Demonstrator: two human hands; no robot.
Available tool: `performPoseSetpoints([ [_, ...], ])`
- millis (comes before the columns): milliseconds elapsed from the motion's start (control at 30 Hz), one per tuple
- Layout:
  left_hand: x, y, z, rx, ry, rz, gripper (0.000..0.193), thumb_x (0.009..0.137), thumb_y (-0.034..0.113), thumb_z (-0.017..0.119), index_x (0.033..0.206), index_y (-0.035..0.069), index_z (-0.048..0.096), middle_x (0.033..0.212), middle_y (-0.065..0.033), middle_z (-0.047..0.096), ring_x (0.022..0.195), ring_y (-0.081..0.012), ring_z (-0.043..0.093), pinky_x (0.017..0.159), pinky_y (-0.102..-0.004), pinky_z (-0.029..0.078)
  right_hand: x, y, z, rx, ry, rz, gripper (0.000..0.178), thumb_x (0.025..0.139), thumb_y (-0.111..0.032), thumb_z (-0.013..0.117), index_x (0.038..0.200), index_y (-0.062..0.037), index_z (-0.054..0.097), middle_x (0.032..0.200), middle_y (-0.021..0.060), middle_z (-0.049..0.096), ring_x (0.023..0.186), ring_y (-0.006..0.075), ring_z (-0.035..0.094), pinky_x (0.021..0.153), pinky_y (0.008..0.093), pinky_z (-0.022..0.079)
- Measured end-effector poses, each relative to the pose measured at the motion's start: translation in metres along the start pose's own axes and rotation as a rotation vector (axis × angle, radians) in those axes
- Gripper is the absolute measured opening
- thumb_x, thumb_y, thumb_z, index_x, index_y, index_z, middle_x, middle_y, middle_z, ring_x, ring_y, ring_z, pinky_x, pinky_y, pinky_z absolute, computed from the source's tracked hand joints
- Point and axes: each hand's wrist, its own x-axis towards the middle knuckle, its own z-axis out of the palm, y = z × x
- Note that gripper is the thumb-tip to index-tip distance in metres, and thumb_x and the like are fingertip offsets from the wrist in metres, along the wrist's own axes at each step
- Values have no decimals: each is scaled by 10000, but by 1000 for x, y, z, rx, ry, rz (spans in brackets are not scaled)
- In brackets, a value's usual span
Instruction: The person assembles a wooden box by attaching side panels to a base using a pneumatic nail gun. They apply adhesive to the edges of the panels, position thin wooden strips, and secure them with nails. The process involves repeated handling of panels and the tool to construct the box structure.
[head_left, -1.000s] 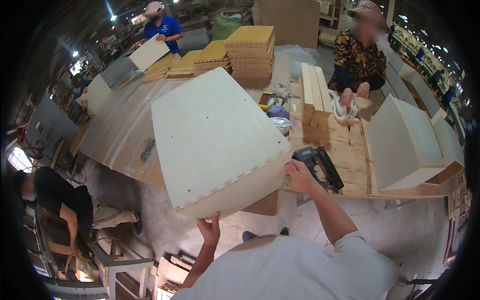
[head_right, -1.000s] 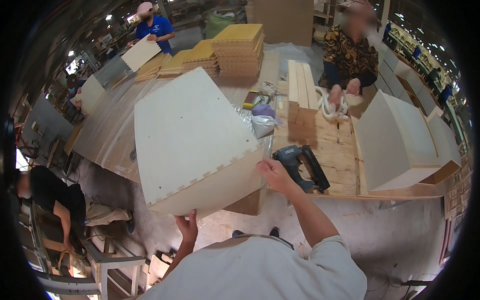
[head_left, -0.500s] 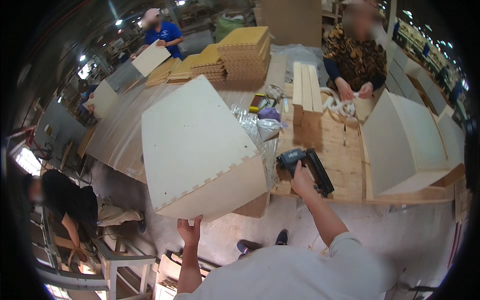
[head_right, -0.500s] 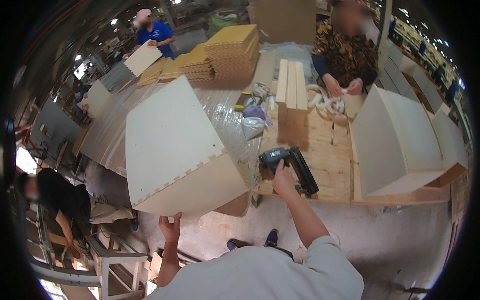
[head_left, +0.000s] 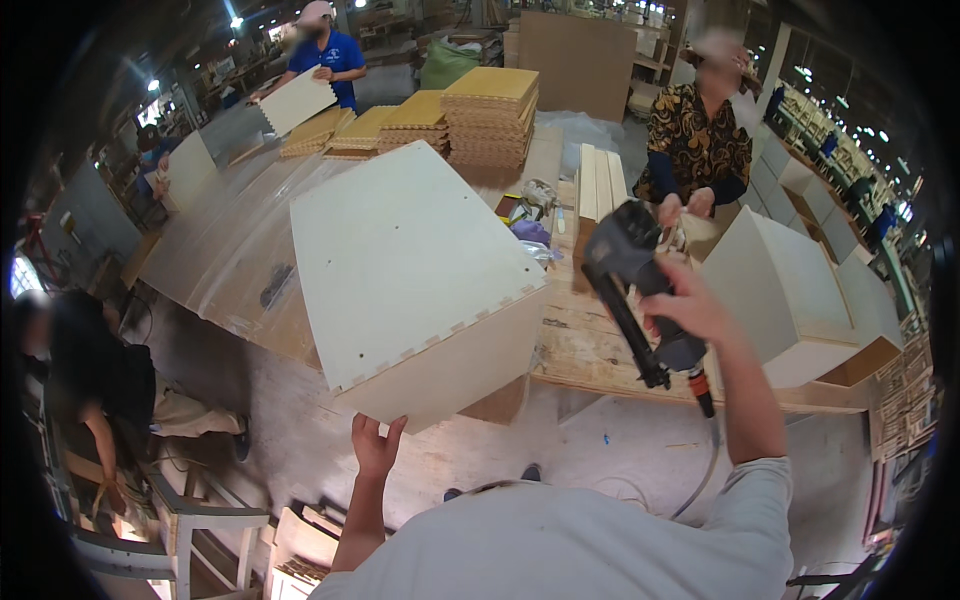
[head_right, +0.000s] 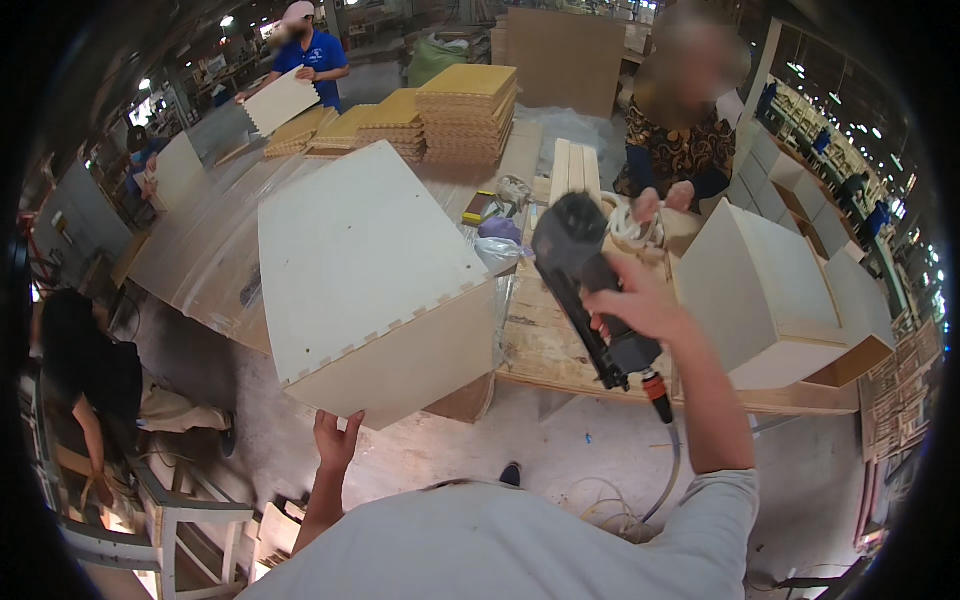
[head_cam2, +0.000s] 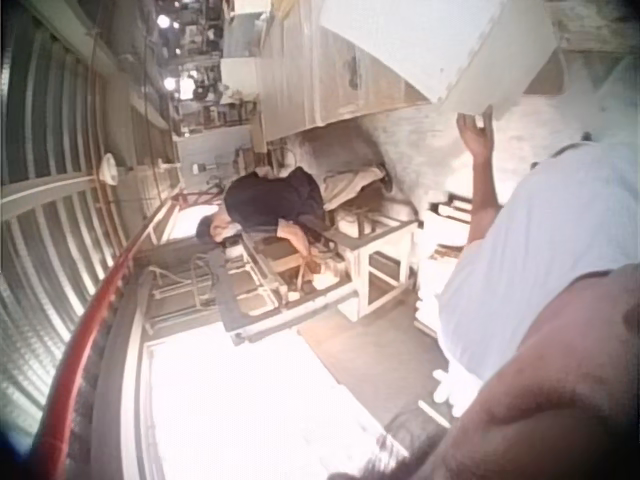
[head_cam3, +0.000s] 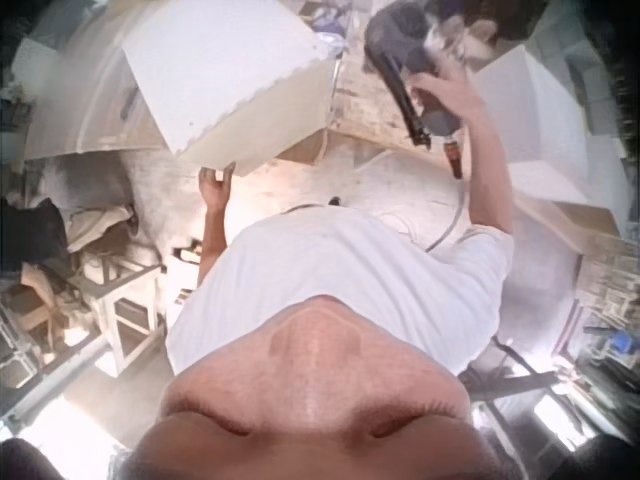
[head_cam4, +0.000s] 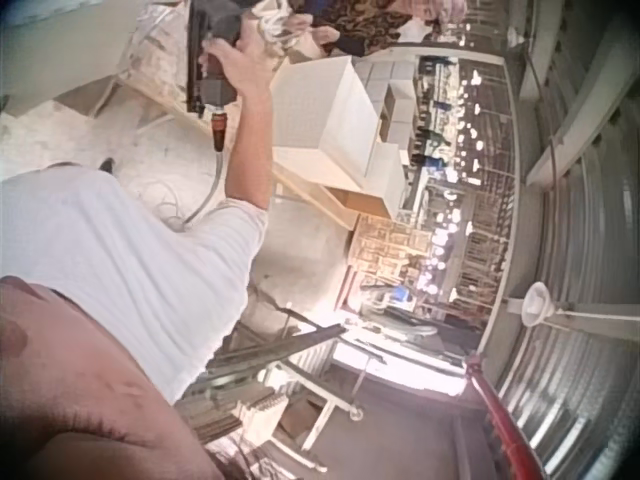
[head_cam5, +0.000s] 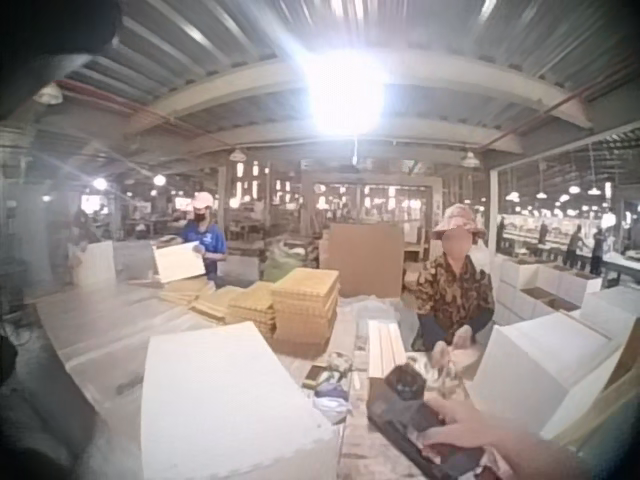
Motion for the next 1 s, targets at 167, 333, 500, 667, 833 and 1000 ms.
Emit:
performPoseSetpoints([
  [167, 4, 0, -4, -13, -34, 46, 248, 723, 141, 741, 943, 74, 649, 948, -119, 627, 855, -332, 580, 743, -413, 446, -27, -126, 14, -38, -94, -34, 355, 800, -108, 603, 1116, 30, 520, 833, 86, 612, 576, 146, 607, 490, 286, 508],
  [333, 8, 5, -9, -28, -12, 74, 273, 703, 132, 732, 954, 73, 644, 980, -121, 616, 884, -324, 579, 730, -409, 430, -27, -174, 50, -71, -95, 129, 351, 793, -141, 626, 1090, 31, 549, 949, 91, 650, 553, 146, 600, 492, 297, 512],
  [500, 8, 3, -9, -38, -28, 95, 291, 722, 154, 726, 984, 67, 634, 995, -125, 621, 951, -327, 574, 770, -419, 423, -21, -179, 58, -170, -107, 200, 335, 797, -148, 629, 1069, 30, 545, 935, 91, 643, 546, 148, 598, 490, 301, 512],
  [667, 4, -5, -8, -11, -54, 97, 328, 721, 168, 722, 1016, 62, 623, 1046, -132, 611, 1011, -333, 562, 789, -431, 407, -18, -178, 58, -161, -89, 221, 314, 800, -148, 629, 1048, 24, 543, 932, 93, 638, 541, 151, 597, 492, 304, 512],
  [833, 4, -4, -8, -9, -56, 88, 318, 738, 183, 718, 1015, 61, 621, 1040, -131, 611, 1015, -329, 558, 784, -428, 404, -12, -170, 58, -155, -78, 235, 304, 798, -142, 627, 1041, 21, 545, 898, 94, 626, 540, 152, 592, 490, 304, 509],
  [1000, 4, -2, -7, -13, -46, 99, 314, 739, 181, 718, 1011, 59, 618, 1022, -128, 614, 1010, -322, 559, 784, -422, 401, -9, -164, 54, -154, -123, 221, 281, 792, -136, 623, 1019, 15, 556, 848, 79, 607, 543, 148, 590, 490, 300, 505],
])
